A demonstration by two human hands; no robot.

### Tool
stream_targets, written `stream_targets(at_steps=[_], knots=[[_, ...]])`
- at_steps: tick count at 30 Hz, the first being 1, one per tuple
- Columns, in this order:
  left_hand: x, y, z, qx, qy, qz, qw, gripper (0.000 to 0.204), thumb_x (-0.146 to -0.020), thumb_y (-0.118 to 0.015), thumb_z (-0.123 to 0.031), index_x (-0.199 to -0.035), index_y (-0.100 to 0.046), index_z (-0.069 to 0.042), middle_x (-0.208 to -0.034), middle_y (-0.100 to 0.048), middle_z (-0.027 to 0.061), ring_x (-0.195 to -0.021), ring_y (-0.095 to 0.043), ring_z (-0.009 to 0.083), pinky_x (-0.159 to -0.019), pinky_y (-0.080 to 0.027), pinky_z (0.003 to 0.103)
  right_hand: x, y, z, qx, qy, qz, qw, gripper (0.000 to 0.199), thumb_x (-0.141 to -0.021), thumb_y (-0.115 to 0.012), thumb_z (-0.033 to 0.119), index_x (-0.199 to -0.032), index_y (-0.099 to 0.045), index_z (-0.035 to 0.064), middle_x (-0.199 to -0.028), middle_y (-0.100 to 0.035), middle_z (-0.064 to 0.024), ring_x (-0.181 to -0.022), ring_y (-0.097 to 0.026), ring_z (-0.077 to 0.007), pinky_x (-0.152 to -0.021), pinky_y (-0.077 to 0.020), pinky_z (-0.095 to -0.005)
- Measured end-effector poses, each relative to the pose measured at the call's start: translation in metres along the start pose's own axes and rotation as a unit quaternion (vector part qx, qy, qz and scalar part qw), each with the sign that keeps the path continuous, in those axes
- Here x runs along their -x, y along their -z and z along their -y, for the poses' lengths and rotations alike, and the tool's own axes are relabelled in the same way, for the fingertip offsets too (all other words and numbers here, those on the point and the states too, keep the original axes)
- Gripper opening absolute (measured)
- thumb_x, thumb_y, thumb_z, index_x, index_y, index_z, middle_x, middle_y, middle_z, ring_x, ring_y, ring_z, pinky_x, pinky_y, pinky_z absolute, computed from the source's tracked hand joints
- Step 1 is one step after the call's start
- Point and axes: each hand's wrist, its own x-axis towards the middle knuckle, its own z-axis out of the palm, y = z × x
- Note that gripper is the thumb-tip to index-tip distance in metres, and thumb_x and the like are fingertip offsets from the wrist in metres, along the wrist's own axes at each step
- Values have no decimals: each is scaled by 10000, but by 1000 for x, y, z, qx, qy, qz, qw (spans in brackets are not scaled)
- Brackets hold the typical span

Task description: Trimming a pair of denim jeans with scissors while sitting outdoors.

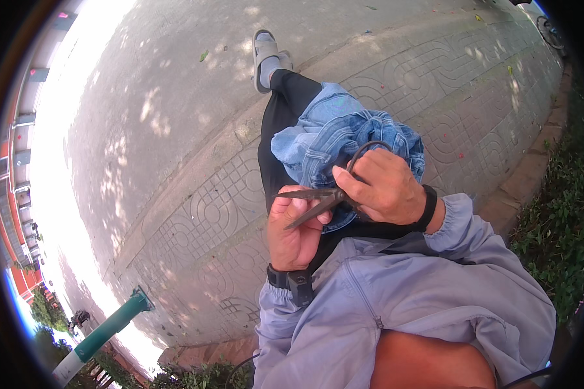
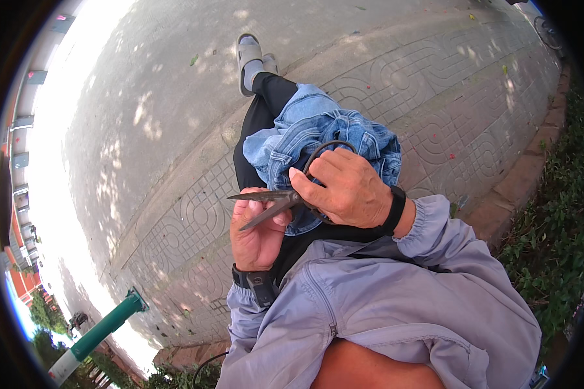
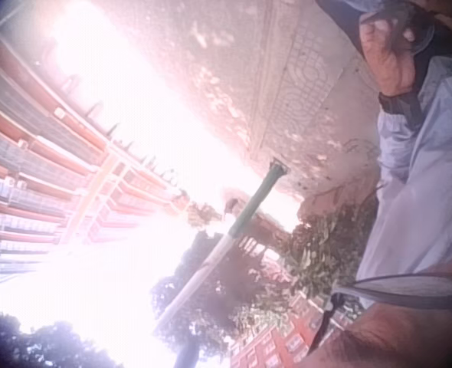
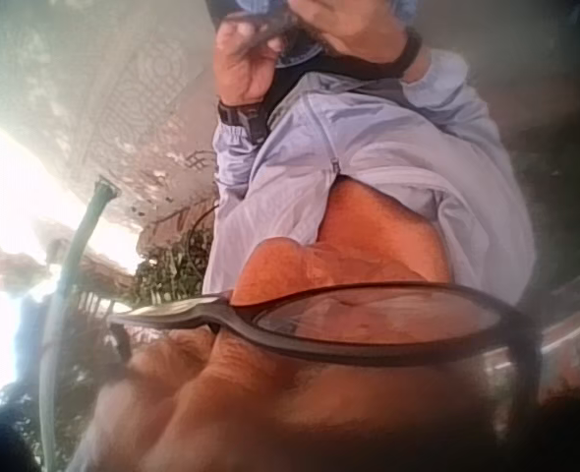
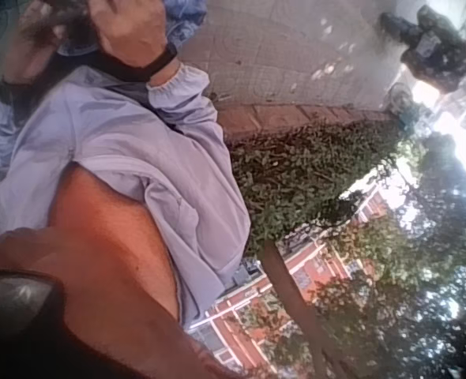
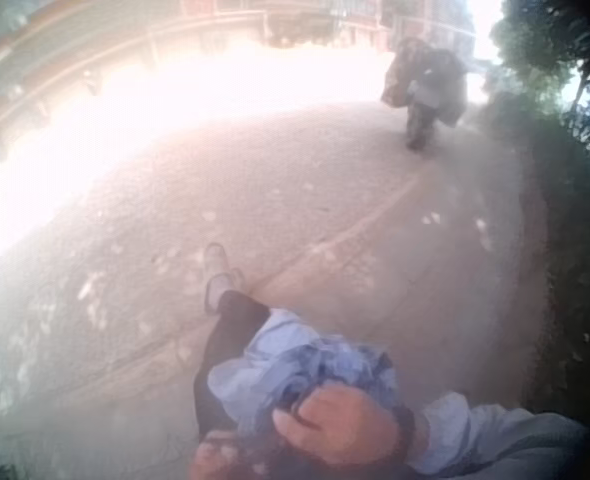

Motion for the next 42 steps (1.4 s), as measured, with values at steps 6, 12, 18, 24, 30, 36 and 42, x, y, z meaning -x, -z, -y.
stream_targets(at_steps=[6, 12, 18, 24, 30, 36, 42], knots=[[-1, -1, 1, 0, 1, 4, 1000, 157, -977, -614, -175, -1046, -587, -36, -903, -644, 109, -736, -595, 213, -693, -485, 356, 3, -7, 0, -48, -32, -39, 998, 631, -623, -767, 58, -1224, -575, 35, -831, -515, -73, -738, -552, -264, -652, -458, -391], [-2, 2, 1, -23, -13, 22, 999, 156, -987, -605, -190, -1033, -583, -43, -926, -662, 109, -742, -600, 198, -688, -485, 341, 5, -8, -3, -67, -48, -23, 996, 689, -565, -793, 54, -1221, -583, 30, -848, -527, -75, -760, -565, -276, -667, -466, -396], [-1, -2, 0, -27, -4, 9, 1000, 136, -983, -607, -171, -1055, -584, -58, -986, -684, 129, -777, -626, 194, -676, -494, 331, 2, -5, -2, -52, -30, -8, 998, 671, -584, -776, 62, -1225, -581, 23, -869, -529, -76, -774, -556, -270, -684, -459, -401], [-2, -2, 0, -25, -3, 7, 1000, 129, -980, -610, -160, -1060, -587, -62, -982, -685, 122, -784, -634, 198, -677, -499, 332, 1, -5, -2, -31, -14, -10, 999, 652, -608, -763, 73, -1229, -574, 20, -852, -528, -78, -754, -553, -266, -670, -454, -394], [-2, -2, 0, -12, 0, 5, 1000, 123, -979, -608, -151, -1066, -591, -67, -979, -685, 120, -784, -632, 198, -678, -498, 332, 0, -4, -1, -13, -6, -18, 1000, 600, -663, -735, 91, -1234, -568, 20, -844, -529, -82, -745, -553, -264, -656, -454, -393], [-2, -1, 0, -8, -1, -2, 1000, 127, -976, -611, -145, -1073, -593, -66, -974, -684, 115, -786, -629, 196, -682, -497, 336, 0, -3, 0, -13, -10, -12, 1000, 618, -661, -729, 52, -1252, -553, 16, -871, -567, -102, -750, -574, -283, -653, -463, -397], [-2, 1, 2, 1, 2, 6, 1000, 126, -973, -615, -144, -1064, -590, -60, -995, -682, 115, -798, -624, 197, -686, -493, 338, 0, -1, 1, -3, -7, 1, 1000, 552, -660, -724, 54, -1195, -597, 16, -843, -550, -87, -743, -570, -266, -644, -460, -388]])
